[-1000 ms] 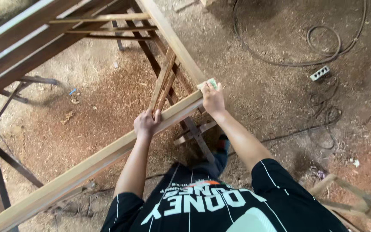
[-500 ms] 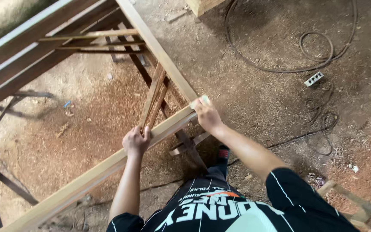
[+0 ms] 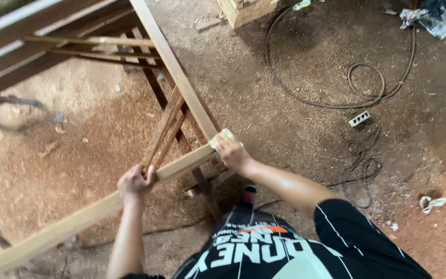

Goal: The person sands the surfaces and edges of a wooden frame by hand using a piece of sandpaper, moving it back and forth across different sections of the frame.

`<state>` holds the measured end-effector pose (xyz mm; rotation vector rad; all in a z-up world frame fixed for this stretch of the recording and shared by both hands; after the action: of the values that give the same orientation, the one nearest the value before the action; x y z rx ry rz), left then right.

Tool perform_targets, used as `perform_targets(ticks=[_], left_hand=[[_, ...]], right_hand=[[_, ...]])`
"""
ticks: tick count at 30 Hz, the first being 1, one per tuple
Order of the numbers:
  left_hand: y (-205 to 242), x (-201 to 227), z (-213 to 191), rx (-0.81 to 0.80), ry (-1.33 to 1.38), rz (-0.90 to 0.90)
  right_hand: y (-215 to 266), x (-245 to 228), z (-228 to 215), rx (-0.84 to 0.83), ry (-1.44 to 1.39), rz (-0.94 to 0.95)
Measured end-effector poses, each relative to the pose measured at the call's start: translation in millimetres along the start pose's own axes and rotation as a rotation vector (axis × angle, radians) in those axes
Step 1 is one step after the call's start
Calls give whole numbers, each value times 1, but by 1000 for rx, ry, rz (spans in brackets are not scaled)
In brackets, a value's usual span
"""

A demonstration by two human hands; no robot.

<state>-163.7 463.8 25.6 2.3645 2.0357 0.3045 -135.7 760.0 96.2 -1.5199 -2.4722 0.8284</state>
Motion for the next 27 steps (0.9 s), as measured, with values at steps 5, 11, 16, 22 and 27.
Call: perform_targets(ticks=[5, 11, 16, 22, 27], left_hand=[[3, 2, -16, 40, 10, 25], [-1, -5, -1, -65, -16, -36], [6, -4, -1, 135, -57, 77], [-5, -38, 21, 116, 103, -14], [-3, -61, 18, 379, 435, -73]], right_hand=[[-53, 24, 54, -465, -50, 141], [-46, 15, 21, -162, -271, 80], [6, 12, 41, -208, -37, -81], [-35, 32, 95, -465, -16, -17], [-47, 34, 94, -365, -53, -23]])
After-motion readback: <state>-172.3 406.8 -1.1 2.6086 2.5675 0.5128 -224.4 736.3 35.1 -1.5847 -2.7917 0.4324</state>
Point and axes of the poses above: each hand's wrist, its own y-axis away from the middle knuckle, its own z-axis out of the palm, x = y × z, the point moved 10 cm from there along -y, towards the middle knuckle, and after that the axes turned 9 degrees about z, right-handed, at the moved point
